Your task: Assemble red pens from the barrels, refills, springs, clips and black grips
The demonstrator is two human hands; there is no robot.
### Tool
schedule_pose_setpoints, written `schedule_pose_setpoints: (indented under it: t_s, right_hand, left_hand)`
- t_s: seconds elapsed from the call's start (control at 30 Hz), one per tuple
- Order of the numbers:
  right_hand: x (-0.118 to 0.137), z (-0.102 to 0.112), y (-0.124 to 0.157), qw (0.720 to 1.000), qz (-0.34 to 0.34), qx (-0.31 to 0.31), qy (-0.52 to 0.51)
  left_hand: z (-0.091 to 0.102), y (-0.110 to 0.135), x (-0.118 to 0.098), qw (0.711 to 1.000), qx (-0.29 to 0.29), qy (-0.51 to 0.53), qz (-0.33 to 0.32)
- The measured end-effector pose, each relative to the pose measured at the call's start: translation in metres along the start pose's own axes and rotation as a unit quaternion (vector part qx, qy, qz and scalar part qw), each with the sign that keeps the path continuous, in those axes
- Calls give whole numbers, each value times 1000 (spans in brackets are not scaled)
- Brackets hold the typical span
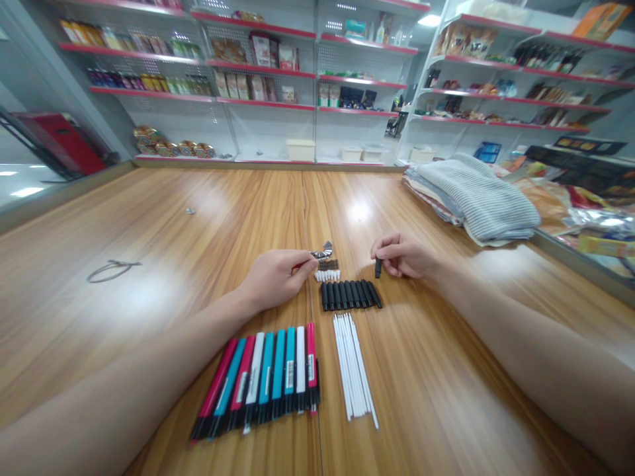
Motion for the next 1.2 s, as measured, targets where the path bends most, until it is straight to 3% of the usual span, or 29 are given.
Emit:
schedule_pose_setpoints:
  t_s: [0.07, 0.17, 0.33, 0.63, 0.73, 0.93, 1.2]
  right_hand:
    - [-1, -7, -2, 994, 67, -82, -29]
    - [-2, -25, -4, 982, 135, -135, -10]
    - [-2, -44, -2, 969, 202, -136, 52]
    - [2, -51, 3, 948, 233, -134, 170]
    - [3, -58, 5, 915, 270, -141, 264]
    - [10, -69, 12, 809, 381, -157, 419]
    - [13, -77, 13, 758, 440, -138, 461]
  left_hand:
    - [-1, 1, 0, 1000, 4, 2, -2]
    - [-1, 1, 0, 1000, 5, 5, -7]
    - [-2, 0, 0, 1000, 8, 1, -9]
    - [-3, 1, -1, 1000, 4, -6, -20]
    - [-5, 1, 0, 999, -2, -2, -40]
    - [-6, 0, 1, 998, -12, 12, -57]
    - [-7, 1, -2, 997, -23, 15, -76]
Point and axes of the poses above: each hand's wrist, its own y-axis away from the middle knuckle, its own z-axis out of the back of the hand, x = y × z, the point moved 3 cm from there along -y, towards the middle knuckle, and after that the axes turned 3 degrees about -y, right-handed, at the moved point
